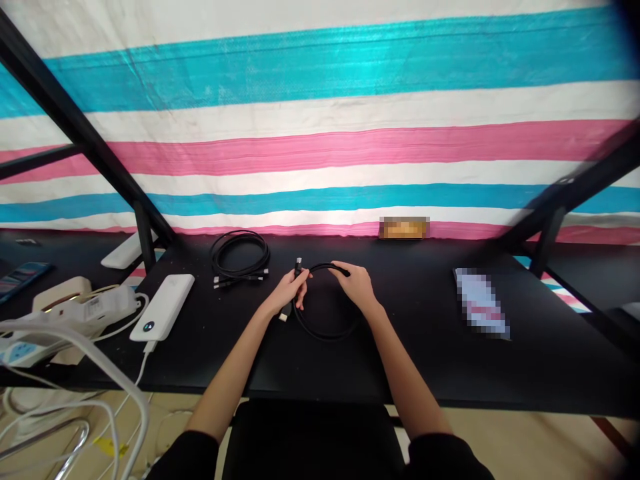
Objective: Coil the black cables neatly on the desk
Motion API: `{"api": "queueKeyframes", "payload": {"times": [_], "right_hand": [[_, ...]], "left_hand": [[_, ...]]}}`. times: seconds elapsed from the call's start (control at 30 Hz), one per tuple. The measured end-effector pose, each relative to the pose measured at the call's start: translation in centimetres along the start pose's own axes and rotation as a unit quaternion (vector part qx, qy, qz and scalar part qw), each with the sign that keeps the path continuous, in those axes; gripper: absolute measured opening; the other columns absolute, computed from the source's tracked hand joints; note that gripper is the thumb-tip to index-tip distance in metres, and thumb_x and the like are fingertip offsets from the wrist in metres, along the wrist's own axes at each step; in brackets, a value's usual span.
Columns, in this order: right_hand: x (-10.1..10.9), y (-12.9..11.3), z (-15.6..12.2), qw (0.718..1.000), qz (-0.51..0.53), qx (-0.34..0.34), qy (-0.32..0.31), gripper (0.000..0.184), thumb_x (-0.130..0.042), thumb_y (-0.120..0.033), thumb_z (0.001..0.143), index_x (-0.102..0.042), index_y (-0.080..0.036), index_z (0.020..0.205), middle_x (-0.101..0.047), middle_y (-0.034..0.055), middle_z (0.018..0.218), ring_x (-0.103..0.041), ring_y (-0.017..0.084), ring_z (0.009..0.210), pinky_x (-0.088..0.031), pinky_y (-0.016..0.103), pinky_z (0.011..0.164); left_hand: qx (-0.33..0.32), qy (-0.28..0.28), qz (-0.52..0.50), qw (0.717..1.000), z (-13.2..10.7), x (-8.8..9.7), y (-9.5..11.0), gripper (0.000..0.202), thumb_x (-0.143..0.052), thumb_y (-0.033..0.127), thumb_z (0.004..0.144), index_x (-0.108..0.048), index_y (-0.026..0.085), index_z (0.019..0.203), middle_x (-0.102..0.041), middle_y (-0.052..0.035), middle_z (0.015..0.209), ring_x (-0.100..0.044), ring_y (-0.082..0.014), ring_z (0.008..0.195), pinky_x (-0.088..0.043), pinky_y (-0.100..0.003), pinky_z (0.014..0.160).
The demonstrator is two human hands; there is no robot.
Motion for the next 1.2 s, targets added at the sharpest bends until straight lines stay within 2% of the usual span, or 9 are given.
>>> {"api": "queueKeyframes", "payload": {"times": [0.17,0.37,0.57,0.67,0.77,0.87,0.97,1.07,1.2], "right_hand": [[0.0,-0.7,-0.4,0.999,-0.049,0.010,-0.010,0.023,-0.054,-0.037,0.085,-0.068,-0.027,0.100,-0.072,0.0028,0.096,-0.067,0.024,0.088,-0.048,0.032,0.073],[-0.2,-1.1,-0.5,0.997,-0.067,0.010,-0.037,0.022,-0.051,-0.040,0.086,-0.065,-0.026,0.096,-0.070,0.0007,0.079,-0.064,0.019,0.072,-0.041,0.026,0.061],[-0.6,-0.9,-0.6,0.996,-0.066,-0.015,-0.062,0.023,-0.050,-0.041,0.084,-0.064,-0.025,0.094,-0.061,-0.0011,0.064,-0.061,0.017,0.064,-0.036,0.024,0.055],[-1.1,-0.5,-0.6,0.997,-0.030,-0.030,-0.068,0.023,-0.053,-0.038,0.082,-0.062,-0.023,0.098,-0.058,-0.0018,0.061,-0.061,0.016,0.060,-0.039,0.023,0.054],[-1.7,0.2,-0.7,0.992,0.080,-0.062,-0.081,0.027,-0.052,-0.035,0.082,-0.059,-0.021,0.104,-0.055,-0.0041,0.057,-0.056,0.012,0.045,-0.044,0.022,0.049],[-2.2,0.6,-0.7,0.972,0.182,-0.115,-0.094,0.031,-0.051,-0.034,0.082,-0.055,-0.021,0.110,-0.054,-0.0045,0.058,-0.054,0.011,0.038,-0.045,0.021,0.039],[-2.9,0.7,-0.9,0.948,0.247,-0.162,-0.117,0.036,-0.052,-0.033,0.081,-0.050,-0.021,0.115,-0.055,-0.0039,0.063,-0.056,0.011,0.039,-0.043,0.020,0.032],[-3.8,0.8,-1.1,0.928,0.283,-0.190,-0.153,0.042,-0.053,-0.035,0.082,-0.044,-0.020,0.120,-0.059,-0.0026,0.064,-0.057,0.012,0.038,-0.041,0.019,0.028],[-4.6,1.3,-1.4,0.909,0.317,-0.207,-0.172,0.059,-0.056,-0.039,0.082,-0.032,-0.018,0.131,-0.069,0.0037,0.080,-0.048,0.008,0.032,-0.034,0.018,0.025]], "left_hand": [[0.006,0.005,-0.004,1.000,-0.1,0.0,-0.4,0.041,-0.064,0.045,0.074,-0.045,0.016,0.096,-0.042,0.0126,0.041,-0.038,-0.0061,0.027,-0.046,-0.022,0.037],[0.006,0.046,-0.050,0.998,0.0,0.1,-0.8,0.039,-0.066,0.043,0.072,-0.044,0.017,0.091,-0.040,0.0133,0.039,-0.035,-0.0059,0.025,-0.041,-0.019,0.032],[0.030,0.096,-0.173,0.980,0.1,0.4,-1.0,0.036,-0.075,0.034,0.063,-0.044,0.018,0.069,-0.033,0.0128,0.035,-0.031,-0.0058,0.022,-0.025,-0.018,0.025],[0.020,0.115,-0.202,0.972,0.0,0.8,-0.8,0.033,-0.073,0.031,0.067,-0.043,0.018,0.065,-0.031,0.0127,0.036,-0.029,-0.0044,0.022,-0.020,-0.018,0.026],[-0.007,0.145,-0.233,0.962,-0.1,1.6,-0.4,0.034,-0.068,0.030,0.074,-0.039,0.018,0.060,-0.028,0.0122,0.038,-0.027,-0.0028,0.024,-0.019,-0.018,0.028],[-0.042,0.184,-0.272,0.944,-0.2,2.4,0.1,0.039,-0.062,0.028,0.080,-0.033,0.018,0.057,-0.027,0.0110,0.042,-0.026,-0.0008,0.028,-0.021,-0.016,0.031],[-0.060,0.231,-0.340,0.910,-0.2,3.0,0.1,0.041,-0.058,0.027,0.085,-0.032,0.017,0.055,-0.029,0.0092,0.047,-0.026,-0.0001,0.032,-0.025,-0.015,0.034],[-0.043,0.267,-0.396,0.878,0.0,2.8,-0.5,0.036,-0.049,0.027,0.090,-0.040,0.016,0.058,-0.039,0.0057,0.053,-0.041,-0.0023,0.041,-0.040,-0.015,0.045],[-0.014,0.273,-0.408,0.871,0.3,2.0,-1.3,0.034,-0.043,0.026,0.093,-0.050,0.014,0.062,-0.051,0.0003,0.060,-0.057,-0.0077,0.057,-0.051,-0.023,0.070]]}}
Point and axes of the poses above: each hand's wrist, its own z-axis towards the middle knuckle, its own x-axis out of the back of the hand, y = z × x, the point moved 6 cm from there along z, towards the middle knuckle
